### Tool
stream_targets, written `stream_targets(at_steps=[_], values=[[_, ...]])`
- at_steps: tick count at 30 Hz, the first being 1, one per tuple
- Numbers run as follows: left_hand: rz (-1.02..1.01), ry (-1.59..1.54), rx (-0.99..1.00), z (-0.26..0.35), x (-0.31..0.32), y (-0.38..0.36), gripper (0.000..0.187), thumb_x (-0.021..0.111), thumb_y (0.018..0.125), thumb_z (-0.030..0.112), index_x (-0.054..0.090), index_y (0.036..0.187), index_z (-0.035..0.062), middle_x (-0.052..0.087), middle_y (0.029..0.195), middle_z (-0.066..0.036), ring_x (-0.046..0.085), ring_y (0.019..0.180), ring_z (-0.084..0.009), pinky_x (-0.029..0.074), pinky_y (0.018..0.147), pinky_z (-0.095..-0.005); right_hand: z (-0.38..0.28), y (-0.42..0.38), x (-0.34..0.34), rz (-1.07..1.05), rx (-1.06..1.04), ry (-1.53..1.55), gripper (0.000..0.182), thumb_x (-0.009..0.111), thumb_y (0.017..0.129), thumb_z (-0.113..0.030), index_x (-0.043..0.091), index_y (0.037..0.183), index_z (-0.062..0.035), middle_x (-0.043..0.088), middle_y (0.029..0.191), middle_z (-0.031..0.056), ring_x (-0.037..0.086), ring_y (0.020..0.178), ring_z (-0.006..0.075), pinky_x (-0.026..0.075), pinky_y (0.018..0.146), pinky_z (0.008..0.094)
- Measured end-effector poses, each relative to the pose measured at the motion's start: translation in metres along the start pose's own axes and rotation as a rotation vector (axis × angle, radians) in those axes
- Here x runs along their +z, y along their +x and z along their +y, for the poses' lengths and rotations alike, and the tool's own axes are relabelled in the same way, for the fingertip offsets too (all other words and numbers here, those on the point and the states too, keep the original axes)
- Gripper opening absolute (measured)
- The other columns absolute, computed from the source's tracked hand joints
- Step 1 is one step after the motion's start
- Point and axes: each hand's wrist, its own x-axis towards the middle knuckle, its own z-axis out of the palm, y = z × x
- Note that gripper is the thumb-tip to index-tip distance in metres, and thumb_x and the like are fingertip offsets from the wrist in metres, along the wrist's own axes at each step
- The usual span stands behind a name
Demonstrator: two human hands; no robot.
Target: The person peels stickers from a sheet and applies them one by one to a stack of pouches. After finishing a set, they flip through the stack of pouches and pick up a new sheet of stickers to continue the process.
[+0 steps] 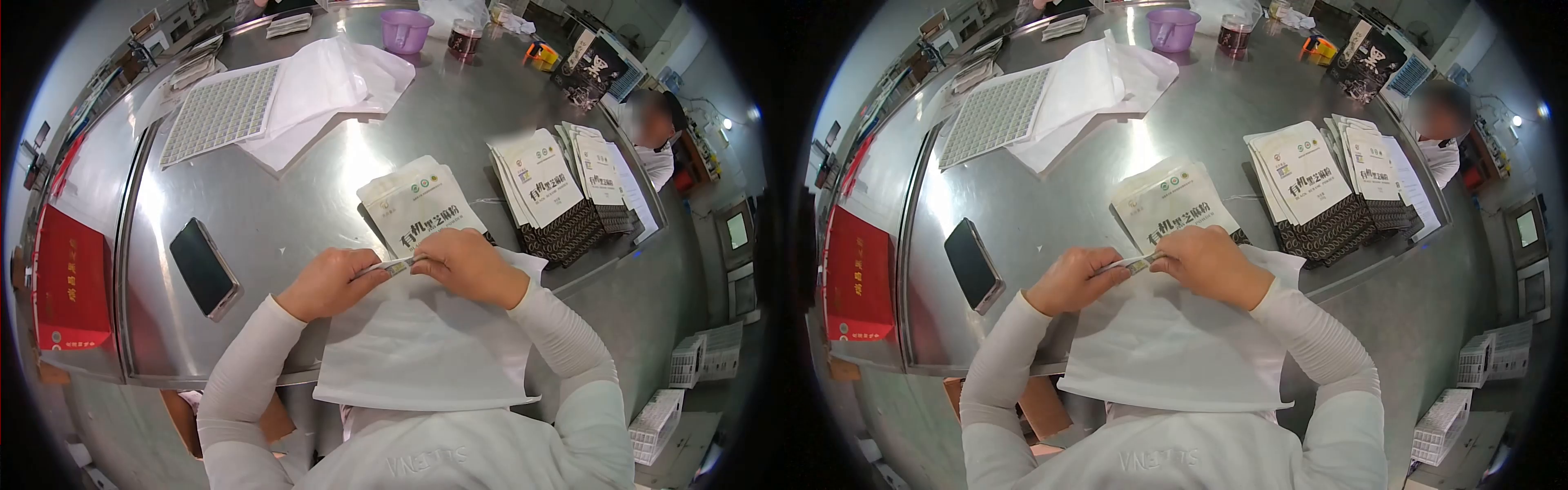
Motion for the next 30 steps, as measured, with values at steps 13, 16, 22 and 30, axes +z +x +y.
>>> stream_targets(at_steps=[13, 16, 22, 30], values=[[-0.009, -0.015, -0.055, -0.001, -0.001, 0.002, 0.019, 0.063, 0.088, 0.021, 0.064, 0.089, 0.0015, 0.059, 0.072, -0.013, 0.054, 0.059, -0.0249, 0.044, 0.058, -0.0337, -0.003, 0.007, -0.001, 0.344, -0.166, 0.016, 0.014, 0.068, 0.083, -0.015, 0.058, 0.087, -0.0068, 0.058, 0.073, 0.0055, 0.059, 0.068, 0.0237, 0.045, 0.065, 0.0314], [0.110, -0.015, 0.162, -0.012, 0.007, 0.004, 0.017, 0.064, 0.087, 0.019, 0.064, 0.089, 0.0023, 0.064, 0.096, -0.013, 0.058, 0.067, -0.0263, 0.048, 0.064, -0.0342, 0.002, 0.015, -0.007, 0.315, 0.097, 0.358, 0.014, 0.068, 0.083, -0.014, 0.058, 0.085, -0.0042, 0.058, 0.070, 0.0050, 0.057, 0.066, 0.0202, 0.045, 0.063, 0.0301], [0.105, 0.101, 0.180, -0.011, 0.012, 0.004, 0.014, 0.064, 0.085, 0.018, 0.064, 0.084, 0.0041, 0.058, 0.128, -0.011, 0.057, 0.085, -0.0291, 0.049, 0.077, -0.0372, 0.030, 0.047, 0.000, 0.051, 0.379, 0.462, 0.015, 0.068, 0.082, -0.015, 0.062, 0.081, -0.0011, 0.060, 0.068, 0.0049, 0.055, 0.063, 0.0144, 0.044, 0.060, 0.0284], [0.071, 0.122, 0.145, -0.013, 0.013, 0.004, 0.018, 0.066, 0.083, 0.019, 0.061, 0.079, 0.0027, 0.057, 0.131, -0.009, 0.055, 0.087, -0.0302, 0.048, 0.080, -0.0375, 0.031, 0.062, -0.002, 0.014, 0.498, 0.350, 0.017, 0.068, 0.082, -0.017, 0.064, 0.080, -0.0002, 0.063, 0.070, 0.0081, 0.057, 0.063, 0.0165, 0.045, 0.061, 0.0307]])
